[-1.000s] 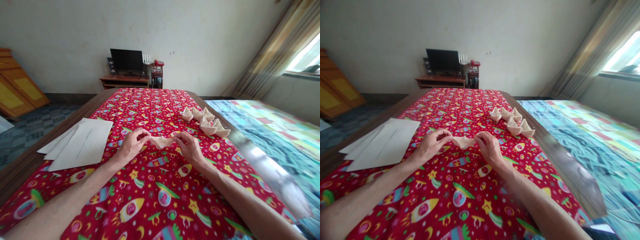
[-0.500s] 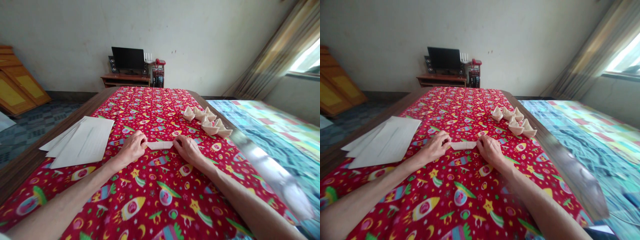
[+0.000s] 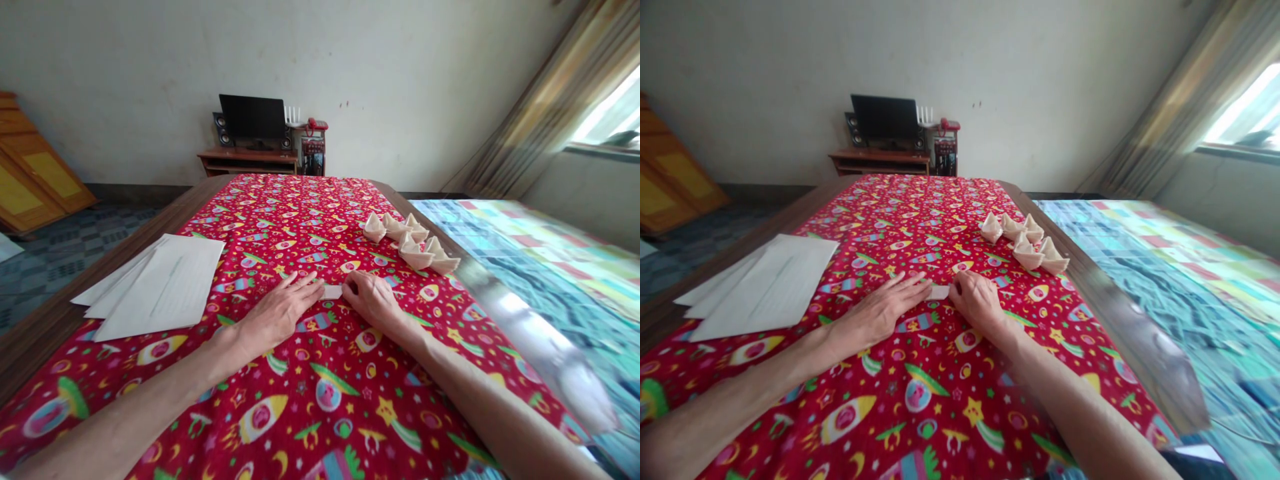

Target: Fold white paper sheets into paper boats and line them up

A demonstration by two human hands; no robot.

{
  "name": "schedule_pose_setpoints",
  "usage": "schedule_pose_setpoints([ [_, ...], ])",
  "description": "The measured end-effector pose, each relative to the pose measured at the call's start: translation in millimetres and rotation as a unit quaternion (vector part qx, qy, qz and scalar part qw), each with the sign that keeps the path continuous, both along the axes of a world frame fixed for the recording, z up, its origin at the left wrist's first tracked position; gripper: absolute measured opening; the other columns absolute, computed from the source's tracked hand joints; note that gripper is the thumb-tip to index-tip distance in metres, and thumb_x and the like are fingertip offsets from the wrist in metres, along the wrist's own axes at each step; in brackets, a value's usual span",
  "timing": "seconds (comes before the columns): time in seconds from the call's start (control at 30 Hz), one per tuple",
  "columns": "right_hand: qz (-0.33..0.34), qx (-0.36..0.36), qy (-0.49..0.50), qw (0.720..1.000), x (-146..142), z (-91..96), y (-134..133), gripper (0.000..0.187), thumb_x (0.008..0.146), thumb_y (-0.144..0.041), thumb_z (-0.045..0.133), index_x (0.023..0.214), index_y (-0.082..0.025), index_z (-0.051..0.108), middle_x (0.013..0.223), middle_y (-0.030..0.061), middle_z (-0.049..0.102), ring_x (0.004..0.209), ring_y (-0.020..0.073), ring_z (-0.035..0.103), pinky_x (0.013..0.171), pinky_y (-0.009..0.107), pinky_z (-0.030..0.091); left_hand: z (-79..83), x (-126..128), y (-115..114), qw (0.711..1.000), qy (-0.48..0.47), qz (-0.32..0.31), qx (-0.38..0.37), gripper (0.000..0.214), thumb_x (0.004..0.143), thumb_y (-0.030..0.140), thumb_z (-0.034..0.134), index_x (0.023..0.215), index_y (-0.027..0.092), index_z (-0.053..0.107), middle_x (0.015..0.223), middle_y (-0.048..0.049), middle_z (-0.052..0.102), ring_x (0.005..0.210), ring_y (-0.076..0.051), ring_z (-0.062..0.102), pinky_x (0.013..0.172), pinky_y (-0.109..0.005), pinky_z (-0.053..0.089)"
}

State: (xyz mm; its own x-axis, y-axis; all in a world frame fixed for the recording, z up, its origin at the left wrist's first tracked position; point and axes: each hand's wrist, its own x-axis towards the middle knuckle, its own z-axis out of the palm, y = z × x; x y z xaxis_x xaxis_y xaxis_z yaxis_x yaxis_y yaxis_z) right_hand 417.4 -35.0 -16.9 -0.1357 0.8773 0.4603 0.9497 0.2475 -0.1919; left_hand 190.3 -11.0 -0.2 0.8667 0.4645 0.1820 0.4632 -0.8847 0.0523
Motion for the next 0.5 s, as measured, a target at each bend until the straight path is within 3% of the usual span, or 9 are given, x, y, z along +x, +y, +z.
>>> schedule_pose_setpoints([
  [0.1, -0.020, -0.005, -0.017, 1.000, -2, 5.8, -4, 0.016, 0.086, -0.026, 0.050, 0.076, -0.019, 0.061, 0.073, 0.0032, 0.065, 0.065, 0.0150, 0.056, 0.059, 0.025, 0.037, -1.2, -1, -3, 0.999, 0.020, 0.023, -0.025, 0.073, 0.072, -0.004, 0.033, 0.141, 0.017, 0.029, 0.149, -0.0067, 0.030, 0.140, -0.017, 0.019, 0.113, -0.040, 0.019],
  [0.17, -0.004, 0.009, -0.041, 0.999, -6, 11.2, -10, 0.017, 0.087, -0.022, 0.048, 0.089, -0.018, 0.065, 0.089, 0.0074, 0.068, 0.079, 0.0188, 0.059, 0.067, 0.028, 0.042, 0.6, -1, -5, 0.998, 0.031, 0.027, -0.042, 0.074, 0.070, -0.003, 0.033, 0.141, 0.017, 0.028, 0.150, -0.0071, 0.029, 0.140, -0.018, 0.020, 0.112, -0.041, 0.021],
  [0.3, 0.146, 0.017, -0.126, 0.981, -18, 17.6, -28, 0.036, 0.091, -0.013, 0.039, 0.123, -0.015, 0.055, 0.130, 0.0106, 0.055, 0.120, 0.0251, 0.046, 0.092, 0.039, 0.041, 4.4, -3, -7, 0.997, 0.042, 0.028, -0.054, 0.075, 0.069, -0.005, 0.031, 0.141, 0.017, 0.029, 0.149, -0.0081, 0.029, 0.140, -0.018, 0.020, 0.112, -0.044, 0.021],
  [0.37, 0.166, -0.009, -0.149, 0.975, -23, 17.8, -35, 0.040, 0.091, -0.011, 0.035, 0.128, -0.012, 0.051, 0.134, 0.0113, 0.052, 0.126, 0.0261, 0.041, 0.097, 0.043, 0.039, 5.2, -2, -8, 0.997, 0.051, 0.029, -0.050, 0.075, 0.069, -0.006, 0.031, 0.141, 0.016, 0.028, 0.150, -0.0088, 0.028, 0.140, -0.017, 0.019, 0.112, -0.044, 0.021],
  [0.5, 0.162, -0.062, -0.164, 0.971, -25, 18.3, -38, 0.045, 0.090, -0.009, 0.034, 0.133, -0.010, 0.046, 0.136, 0.0115, 0.049, 0.127, 0.0247, 0.042, 0.100, 0.045, 0.038, 7.5, 1, -9, 0.995, 0.081, 0.040, -0.037, 0.078, 0.067, -0.006, 0.031, 0.142, 0.014, 0.026, 0.151, -0.0082, 0.026, 0.140, -0.017, 0.019, 0.113, -0.043, 0.020],
])
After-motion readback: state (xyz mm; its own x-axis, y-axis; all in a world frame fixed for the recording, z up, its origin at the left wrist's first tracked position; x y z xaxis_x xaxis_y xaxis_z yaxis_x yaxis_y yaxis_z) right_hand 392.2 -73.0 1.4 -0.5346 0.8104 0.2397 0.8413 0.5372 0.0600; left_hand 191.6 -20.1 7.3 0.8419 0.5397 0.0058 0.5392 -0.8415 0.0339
